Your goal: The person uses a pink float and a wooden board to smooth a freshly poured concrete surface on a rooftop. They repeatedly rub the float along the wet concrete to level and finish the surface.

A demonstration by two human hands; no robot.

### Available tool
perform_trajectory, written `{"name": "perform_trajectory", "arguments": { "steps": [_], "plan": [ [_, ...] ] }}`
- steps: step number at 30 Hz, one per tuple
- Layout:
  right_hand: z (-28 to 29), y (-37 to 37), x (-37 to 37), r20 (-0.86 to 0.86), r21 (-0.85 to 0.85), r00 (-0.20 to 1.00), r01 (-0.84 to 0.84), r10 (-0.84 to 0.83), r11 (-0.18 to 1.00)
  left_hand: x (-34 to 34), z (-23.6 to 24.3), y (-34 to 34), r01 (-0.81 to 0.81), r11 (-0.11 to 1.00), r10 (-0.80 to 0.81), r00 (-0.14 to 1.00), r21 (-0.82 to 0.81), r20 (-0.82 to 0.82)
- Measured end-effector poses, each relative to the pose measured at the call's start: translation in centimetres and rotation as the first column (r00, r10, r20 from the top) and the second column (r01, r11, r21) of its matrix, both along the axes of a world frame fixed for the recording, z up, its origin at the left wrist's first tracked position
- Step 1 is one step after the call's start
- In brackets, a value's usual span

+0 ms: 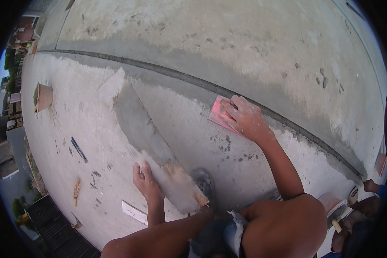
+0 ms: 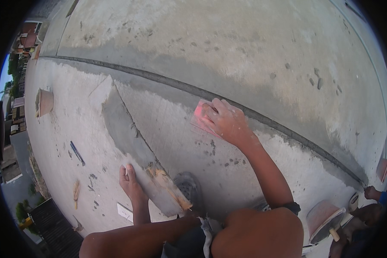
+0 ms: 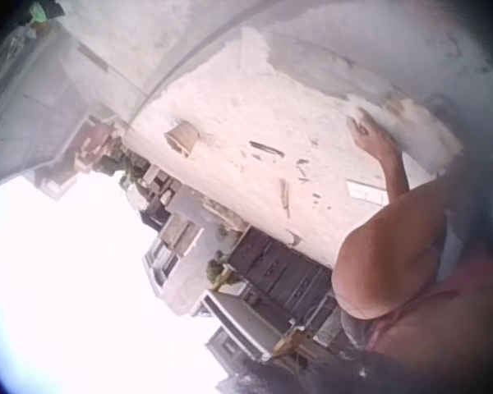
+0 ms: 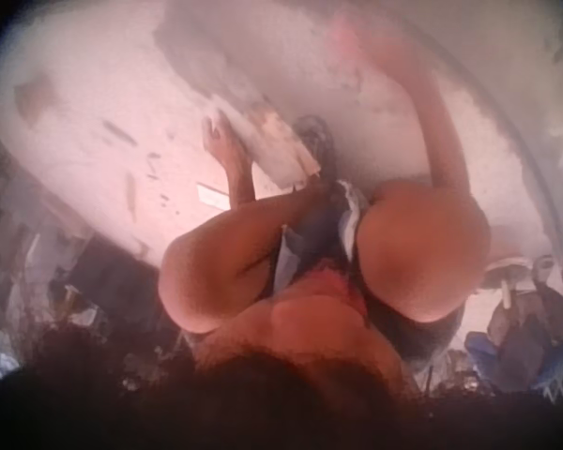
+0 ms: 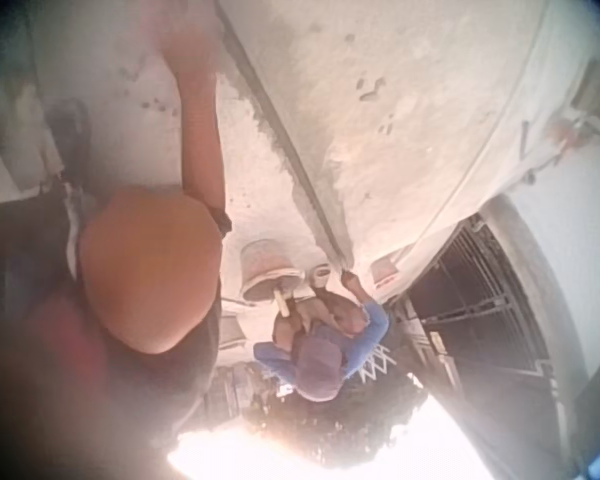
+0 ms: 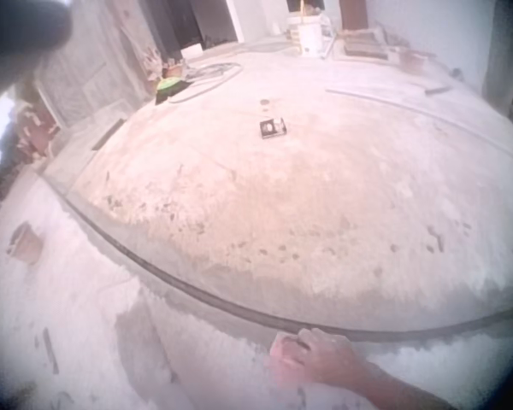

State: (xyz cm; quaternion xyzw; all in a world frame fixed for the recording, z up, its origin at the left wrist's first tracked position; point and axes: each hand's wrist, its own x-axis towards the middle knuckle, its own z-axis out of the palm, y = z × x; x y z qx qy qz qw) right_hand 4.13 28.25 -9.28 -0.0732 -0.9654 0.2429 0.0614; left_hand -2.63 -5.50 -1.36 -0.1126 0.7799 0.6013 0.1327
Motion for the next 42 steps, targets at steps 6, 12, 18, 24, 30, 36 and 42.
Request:
{"name": "perform_trajectory", "arguments": {
  "steps": [6, 12, 18, 24, 30, 36, 42],
  "plan": [
    [-0.1, -0.4, 3.1, 0.067, -0.056, 0.994, -0.085, 0.089, 0.995, -0.3, 0.1, 0.4, -0.012, 0.999, 0.013, 1.0, 0.04, -0.022],
    [-0.4, 1.4, 1.7, -0.064, 0.082, 0.997, -0.032, 0.037, 0.996, 0.4, 0.5, 1.2, 0.054, 0.998, -0.053, 0.998, 0.04, -0.025],
    [1.6, 1.4, 6.6, 0.263, -0.156, 0.947, -0.148, 0.186, 0.977, 0.6, 0.7, 2.8, -0.011, 0.997, 0.017, 0.997, 0.08, -0.074],
    [7.1, 2.2, 7.5, 0.019, -0.762, 0.996, -0.042, 0.087, 0.647, 0.7, 1.4, 4.6, 0.133, 0.989, -0.13, 0.99, 0.062, -0.047],
    [11.3, 3.4, 3.5, -0.269, -0.707, 0.962, -0.16, -0.053, 0.689, 1.8, 3.6, 8.4, 0.316, 0.943, -0.318, 0.948, 0.107, 0.003],
    [12.4, 4.9, 2.9, -0.175, -0.46, 0.983, -0.124, 0.048, 0.879, 2.8, 4.3, 10.9, 0.485, 0.869, -0.483, 0.875, 0.101, -0.039],
    [9.1, -0.9, 9.0, -0.132, -0.821, 0.965, -0.235, 0.227, 0.521, 2.5, 3.0, 11.6, 0.455, 0.891, -0.453, 0.887, 0.002, -0.091]
  ]
}}
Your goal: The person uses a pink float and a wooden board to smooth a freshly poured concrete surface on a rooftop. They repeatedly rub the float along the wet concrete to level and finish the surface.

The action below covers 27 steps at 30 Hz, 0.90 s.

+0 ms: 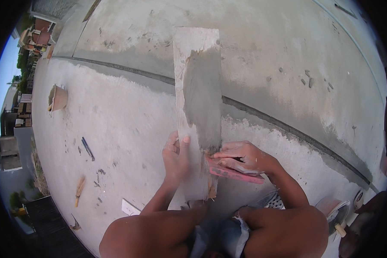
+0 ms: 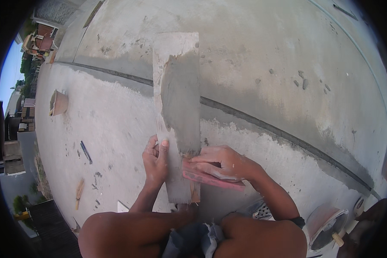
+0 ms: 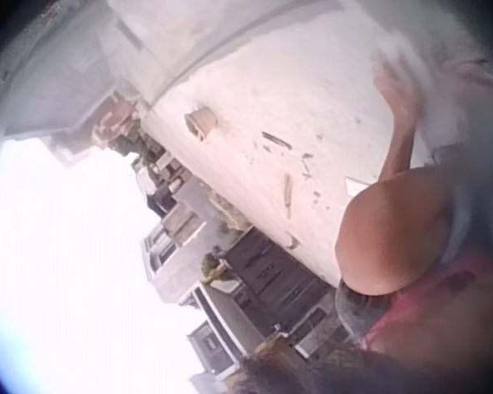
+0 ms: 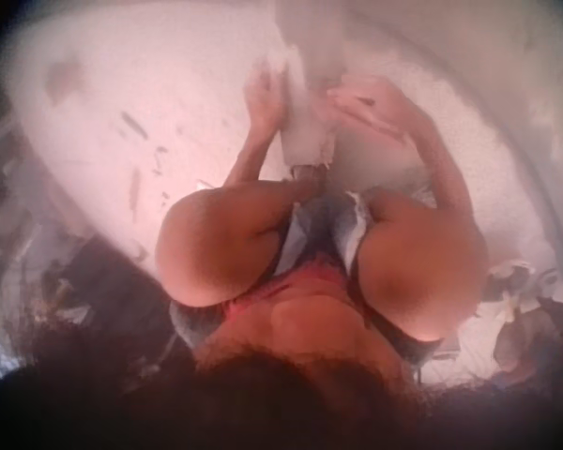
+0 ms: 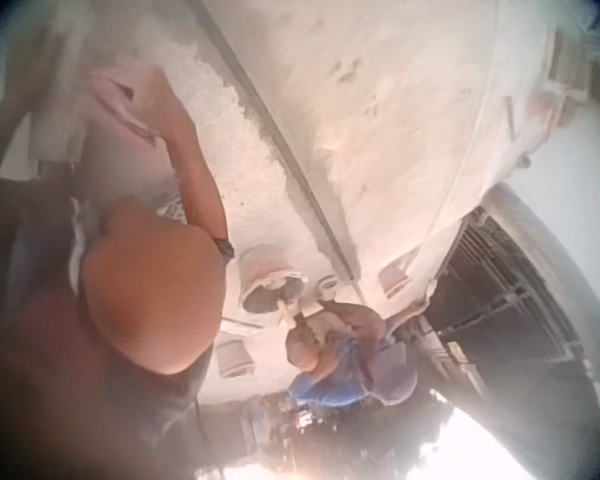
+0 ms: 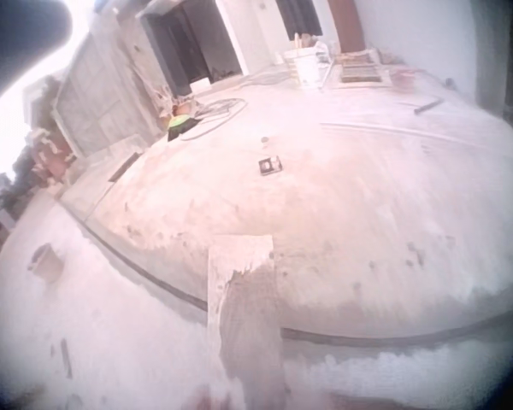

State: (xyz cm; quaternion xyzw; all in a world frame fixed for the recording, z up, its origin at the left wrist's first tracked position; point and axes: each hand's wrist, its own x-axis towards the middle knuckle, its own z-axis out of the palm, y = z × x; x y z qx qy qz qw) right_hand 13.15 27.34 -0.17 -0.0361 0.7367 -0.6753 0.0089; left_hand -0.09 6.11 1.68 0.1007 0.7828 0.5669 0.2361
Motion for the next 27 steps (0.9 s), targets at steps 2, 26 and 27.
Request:
{"name": "perform_trajectory", "arguments": {
  "steps": [2, 26, 27],
  "plan": [
    [-1.5, -0.2, 2.5, 0.121, -0.308, 0.993, 0.04, -0.002, 0.951, -0.1, 0.2, 0.1, -0.005, 1.0, 0.005, 1.0, -0.007, 0.005],
    [-9.9, 2.4, -0.9, -0.438, 0.755, 0.837, 0.54, -0.327, 0.372, -1.2, -3.4, -8.4, -0.365, 0.925, 0.365, 0.931, -0.103, -0.028],
    [-10.0, 2.5, -1.4, -0.43, 0.766, 0.842, 0.531, -0.326, 0.362, -1.2, -3.3, -8.2, -0.359, 0.927, 0.359, 0.933, -0.108, -0.022]
  ]
}}
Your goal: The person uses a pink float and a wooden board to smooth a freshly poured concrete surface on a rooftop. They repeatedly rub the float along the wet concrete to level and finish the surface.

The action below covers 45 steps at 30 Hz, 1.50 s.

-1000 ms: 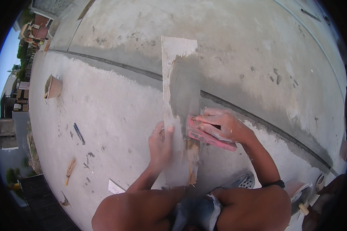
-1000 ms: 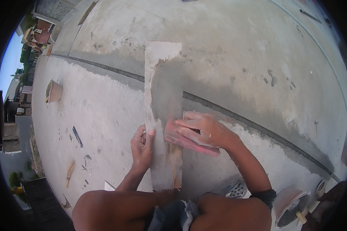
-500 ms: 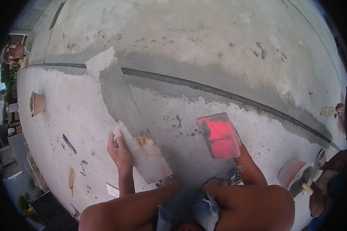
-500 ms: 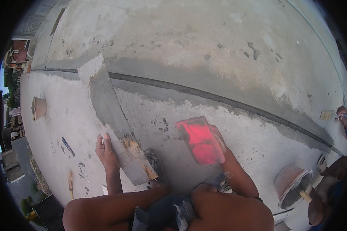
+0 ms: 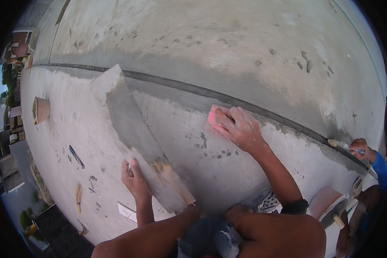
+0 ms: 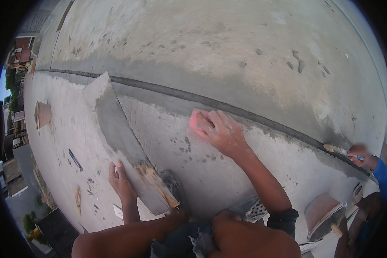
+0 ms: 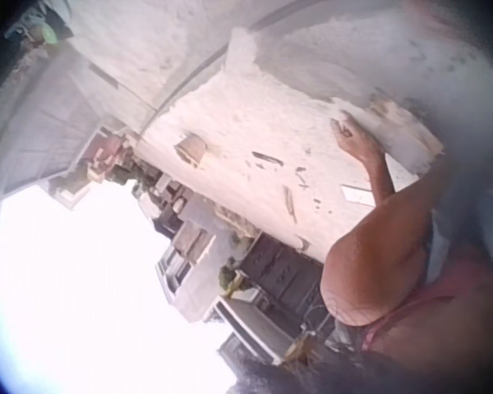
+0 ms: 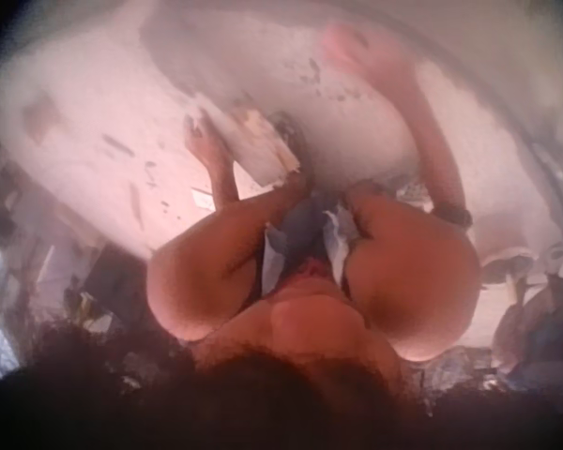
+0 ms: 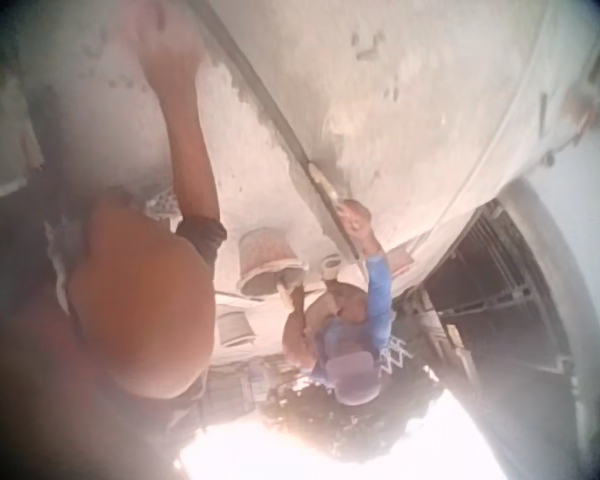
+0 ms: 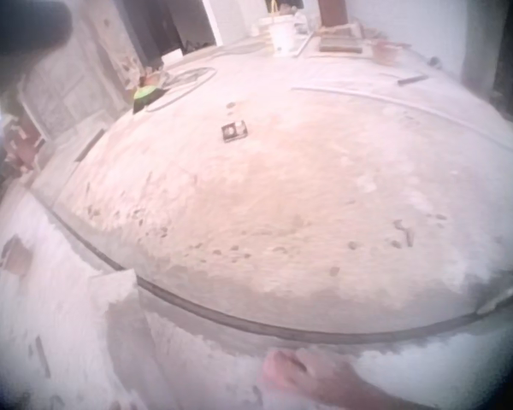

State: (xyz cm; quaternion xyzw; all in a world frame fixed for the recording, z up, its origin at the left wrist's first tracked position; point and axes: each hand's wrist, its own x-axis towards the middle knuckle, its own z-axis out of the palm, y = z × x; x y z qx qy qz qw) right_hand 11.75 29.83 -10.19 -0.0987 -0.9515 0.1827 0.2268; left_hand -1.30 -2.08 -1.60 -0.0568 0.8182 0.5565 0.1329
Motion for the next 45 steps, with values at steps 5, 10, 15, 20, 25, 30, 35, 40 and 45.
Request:
{"name": "perform_trajectory", "arguments": {
  "steps": [5, 10, 15, 20, 25, 30, 35, 40, 45],
  "plan": [
    [-0.8, 0.5, -1.7, 0.045, 0.024, 0.999, -0.021, 0.02, 0.999, 0.2, 0.2, 0.1, -0.013, 1.0, 0.013, 1.0, -0.01, -0.003],
    [-1.1, -0.6, -0.7, 0.198, -0.078, 0.977, -0.059, 0.073, 0.995, -0.2, 0.0, 0.6, -0.03, 1.0, 0.03, 0.999, -0.008, 0.009],
    [1.3, 0.1, 1.5, 0.345, -0.48, 0.905, -0.059, 0.25, 0.876, -0.8, 0.7, 0.5, -0.031, 0.998, 0.03, 0.999, -0.056, -0.023],
    [2.9, 1.7, 0.1, 0.332, -0.341, 0.943, 0.088, 0.032, 0.936, -0.3, 0.3, 0.0, -0.009, 0.999, 0.009, 1.0, -0.037, -0.005],
    [0.6, 2.0, 0.2, 0.264, -0.247, 0.954, -0.076, 0.143, 0.966, -0.2, 0.1, 0.3, -0.014, 1.0, 0.014, 1.0, -0.005, -0.006],
    [1.1, -0.1, 1.6, 0.284, -0.418, 0.914, -0.153, 0.289, 0.895, 0.1, 0.6, 0.4, -0.032, 0.999, 0.032, 0.999, -0.016, -0.025],
    [1.7, 1.0, -1.7, 0.29, -0.289, 0.949, -0.04, 0.128, 0.956, 0.2, 0.5, 0.3, -0.029, 1.0, 0.029, 0.999, 0.01, 0.024],
    [-0.3, -0.3, -1.8, 0.343, -0.289, 0.918, -0.097, 0.198, 0.952, 0.3, 0.5, 0.4, -0.008, 1.0, 0.008, 1.0, -0.012, 0.013],
    [1.6, -0.5, -1.9, 0.423, -0.572, 0.82, -0.09, 0.387, 0.815, 0.1, 1.0, 0.3, -0.048, 0.999, 0.048, 0.999, 0.01, -0.007]
  ]
}}
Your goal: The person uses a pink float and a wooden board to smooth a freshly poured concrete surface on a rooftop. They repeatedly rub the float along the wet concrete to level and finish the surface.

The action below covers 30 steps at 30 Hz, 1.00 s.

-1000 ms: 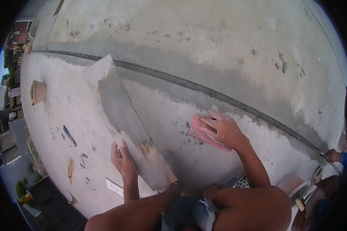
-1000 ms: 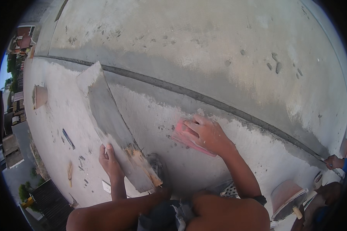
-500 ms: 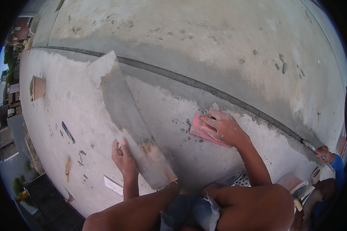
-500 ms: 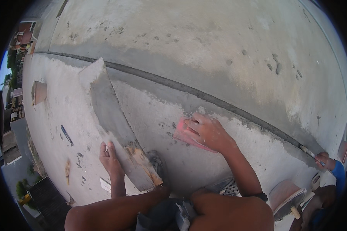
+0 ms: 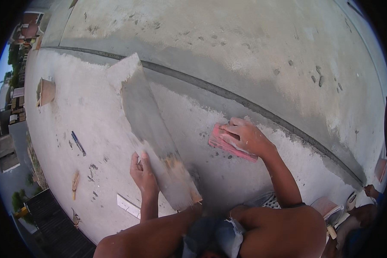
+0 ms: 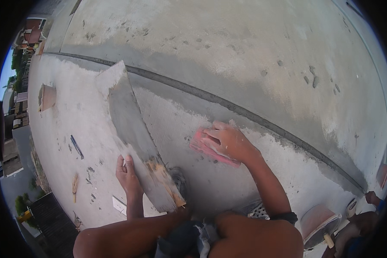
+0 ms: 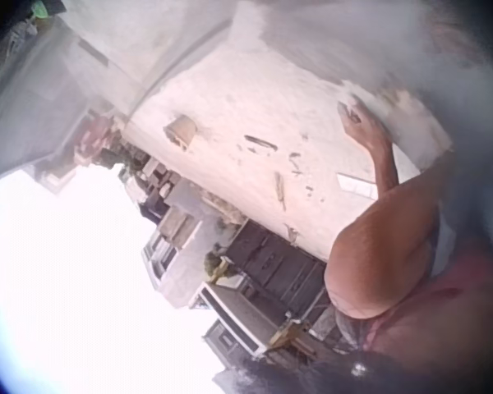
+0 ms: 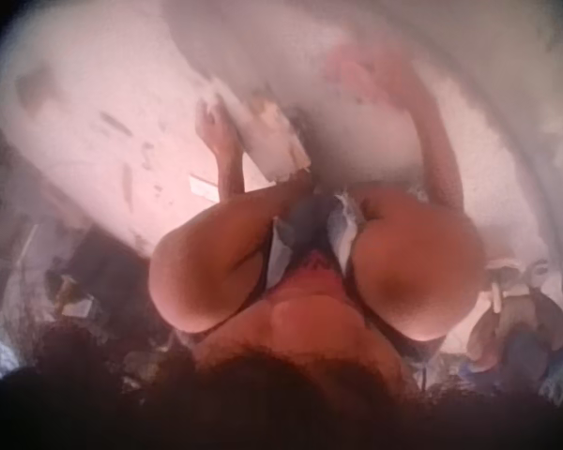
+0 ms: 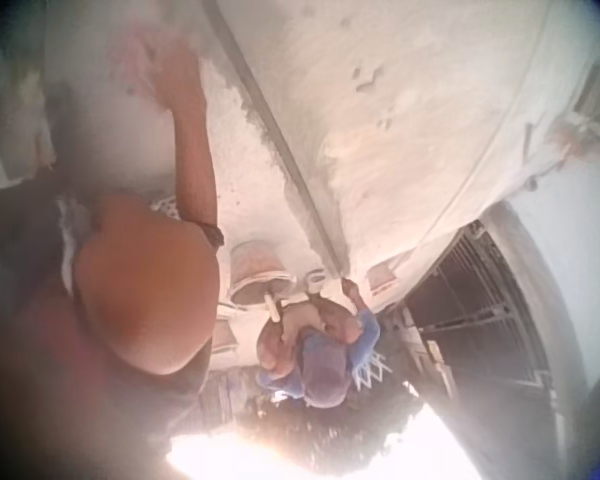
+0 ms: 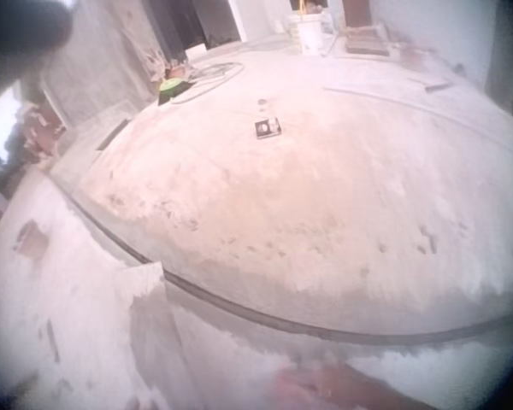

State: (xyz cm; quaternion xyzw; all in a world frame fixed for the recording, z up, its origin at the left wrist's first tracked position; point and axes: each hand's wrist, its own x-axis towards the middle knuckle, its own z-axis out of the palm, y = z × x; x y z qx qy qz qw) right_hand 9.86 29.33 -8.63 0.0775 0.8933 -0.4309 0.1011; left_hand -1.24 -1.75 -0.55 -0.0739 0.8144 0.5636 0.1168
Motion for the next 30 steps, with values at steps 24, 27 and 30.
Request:
{"name": "perform_trajectory", "arguments": {
  "steps": [24, 27, 30],
  "plan": [
    [-2.0, -1.2, -5.9, -0.213, 0.276, 0.976, 0.111, -0.052, 0.955, -0.2, -0.5, -0.9, 0.005, 1.0, -0.005, 0.999, 0.002, 0.036],
    [-1.1, -1.9, -4.9, -0.059, 0.155, 0.997, -0.044, 0.053, 0.987, -0.5, -0.4, -1.2, -0.005, 1.0, 0.005, 0.999, 0.005, 0.039],
    [0.4, -1.3, -5.4, 0.052, 0.041, 0.997, -0.056, 0.054, 0.998, -0.5, -0.3, -1.2, -0.03, 1.0, 0.03, 1.0, -0.007, -0.001]
  ]
}}
